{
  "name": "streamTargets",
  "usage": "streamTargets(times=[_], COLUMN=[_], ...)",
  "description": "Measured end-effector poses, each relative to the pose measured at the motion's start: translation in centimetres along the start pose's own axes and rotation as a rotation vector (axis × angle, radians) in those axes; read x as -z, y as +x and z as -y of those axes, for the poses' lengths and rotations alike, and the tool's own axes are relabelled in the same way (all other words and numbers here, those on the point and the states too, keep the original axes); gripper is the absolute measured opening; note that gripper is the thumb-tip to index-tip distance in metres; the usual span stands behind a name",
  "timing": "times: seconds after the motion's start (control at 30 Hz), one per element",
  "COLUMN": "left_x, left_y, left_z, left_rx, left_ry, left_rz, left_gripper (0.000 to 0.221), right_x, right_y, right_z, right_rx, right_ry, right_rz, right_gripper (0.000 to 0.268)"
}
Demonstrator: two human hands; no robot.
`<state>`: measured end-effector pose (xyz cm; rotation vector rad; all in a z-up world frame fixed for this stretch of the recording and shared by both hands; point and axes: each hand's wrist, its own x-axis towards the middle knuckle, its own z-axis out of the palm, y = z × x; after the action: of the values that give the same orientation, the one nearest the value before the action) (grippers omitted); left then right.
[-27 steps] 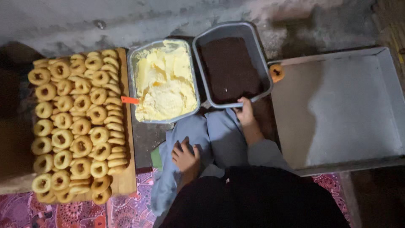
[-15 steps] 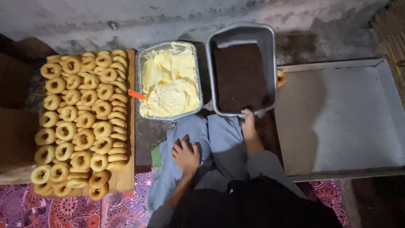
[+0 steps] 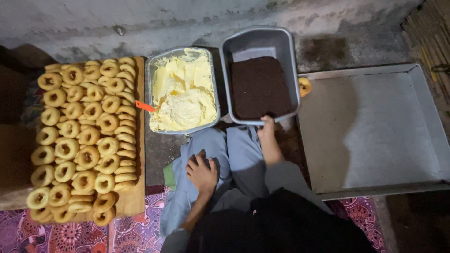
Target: The person picks donuts from a wooden board, fills them with a yellow cream using a spatula, and then rolls them in a dark granular topping. The finished donuts are placed on a metal tray.
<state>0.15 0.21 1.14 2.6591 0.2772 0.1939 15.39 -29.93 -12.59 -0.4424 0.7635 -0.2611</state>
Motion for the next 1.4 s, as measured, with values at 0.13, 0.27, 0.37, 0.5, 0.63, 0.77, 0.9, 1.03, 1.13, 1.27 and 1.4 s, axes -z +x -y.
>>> streamTargets(times=[0.13,0.27,0.37,0.5,0.63,0.77,0.9,1.03,1.13,1.27,1.4], left_x=[-0.3,-0.2,0.0,0.5,0.4,0.2,-1.1,-4.4,-4.6,1.9,5.5], left_y=[-0.1,0.2,-0.1,0.1,0.3,0.9,0.5,1.1,5.7,14.3,17.7], left_z=[0.3,0.3,0.2,-0.2,-0.8,-1.2,-0.4,2.9,9.7,24.9,30.7], left_rx=[-0.023,-0.033,-0.039,-0.014,-0.003,0.004,0.006,0.065,0.101,1.020,1.475], left_ry=[0.012,0.008,-0.007,-0.027,0.013,0.015,0.031,-0.309,-0.771,-0.069,-0.169], left_rz=[-0.013,-0.034,-0.039,-0.027,-0.032,-0.006,0.001,-0.116,-0.454,-0.915,-0.772], left_gripper=[0.049,0.050,0.049,0.049,0.047,0.048,0.051,0.035,0.016,0.047,0.044], right_x=[0.3,1.8,1.0,-3.7,-5.2,-4.8,-4.0,-4.2,-4.7,-3.1,0.8], right_y=[0.7,-0.5,-1.4,-1.6,-3.0,-4.5,-5.2,-5.5,-5.9,-7.1,-10.2], right_z=[0.1,0.1,0.6,2.2,2.6,1.2,0.7,1.8,1.5,1.1,1.1], right_rx=[0.018,-0.042,0.019,-0.086,-0.118,-0.185,-0.213,-0.209,-0.181,-0.135,0.136], right_ry=[0.038,0.015,-0.028,-0.042,-0.131,-0.229,-0.194,-0.119,-0.116,-0.202,-0.595], right_rz=[-0.031,0.043,-0.060,-0.149,-0.126,-0.137,-0.147,-0.175,-0.182,-0.022,0.528], right_gripper=[0.031,0.036,0.038,0.034,0.028,0.021,0.019,0.017,0.015,0.022,0.029])
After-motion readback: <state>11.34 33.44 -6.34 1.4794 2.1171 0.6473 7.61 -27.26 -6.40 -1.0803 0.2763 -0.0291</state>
